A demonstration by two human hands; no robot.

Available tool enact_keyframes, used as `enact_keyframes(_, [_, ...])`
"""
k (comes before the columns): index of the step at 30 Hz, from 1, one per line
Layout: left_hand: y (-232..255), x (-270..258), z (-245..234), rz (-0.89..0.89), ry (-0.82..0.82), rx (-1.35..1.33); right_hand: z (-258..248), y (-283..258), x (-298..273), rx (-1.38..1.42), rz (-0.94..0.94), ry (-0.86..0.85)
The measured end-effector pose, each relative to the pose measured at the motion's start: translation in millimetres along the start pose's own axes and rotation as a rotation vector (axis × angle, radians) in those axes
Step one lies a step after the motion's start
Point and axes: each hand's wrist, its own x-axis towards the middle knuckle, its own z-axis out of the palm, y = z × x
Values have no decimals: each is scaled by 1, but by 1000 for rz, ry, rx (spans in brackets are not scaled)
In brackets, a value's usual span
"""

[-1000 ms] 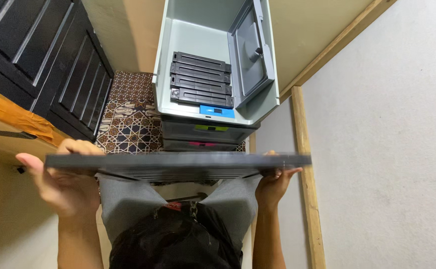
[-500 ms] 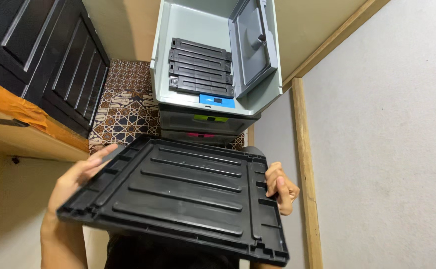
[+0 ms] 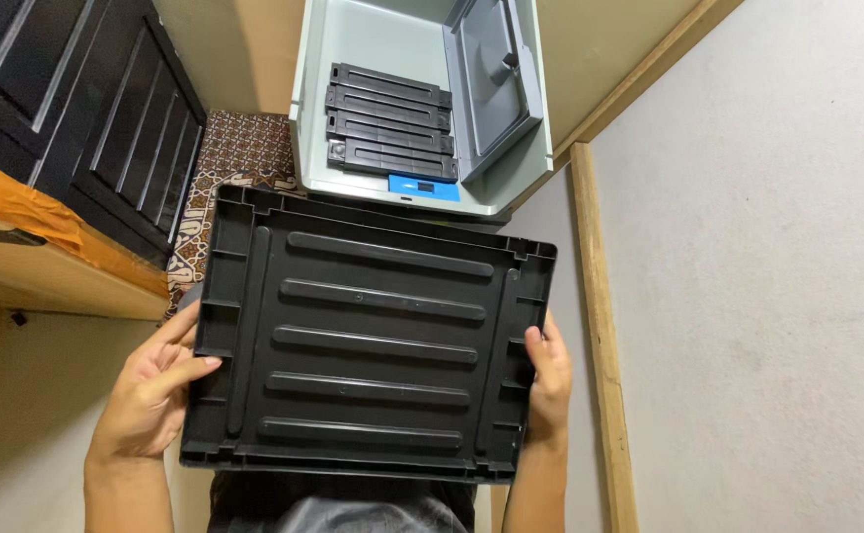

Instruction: The person sits on the floor assembling a plastic drawer storage cabinet. They fit black side panels and frames together, snap a green handle piece onto a gray drawer front, attach black rails to the drawer sides, then slide the assembled drawer into the cabinet body and press the front panel into place.

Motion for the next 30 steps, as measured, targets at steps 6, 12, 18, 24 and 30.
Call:
enact_keyframes(6, [5,7,12,64,-13,46,-7,14,9,172,-66,-22])
enact_keyframes(12, [-2,27,39,121,-8,196,-30,7,10,42,-198,111])
enact_keyframes(18, [5,40,94,340,-84,685,-43,-35,-9,-50,-393,230])
enact_keyframes(24, [9,44,154,481,-179,950,-41,-74,-25,-75,-524,338])
enact_keyframes(30, [6,57,195,546,-322,1049,-23,-86,-34,-138,-737,518])
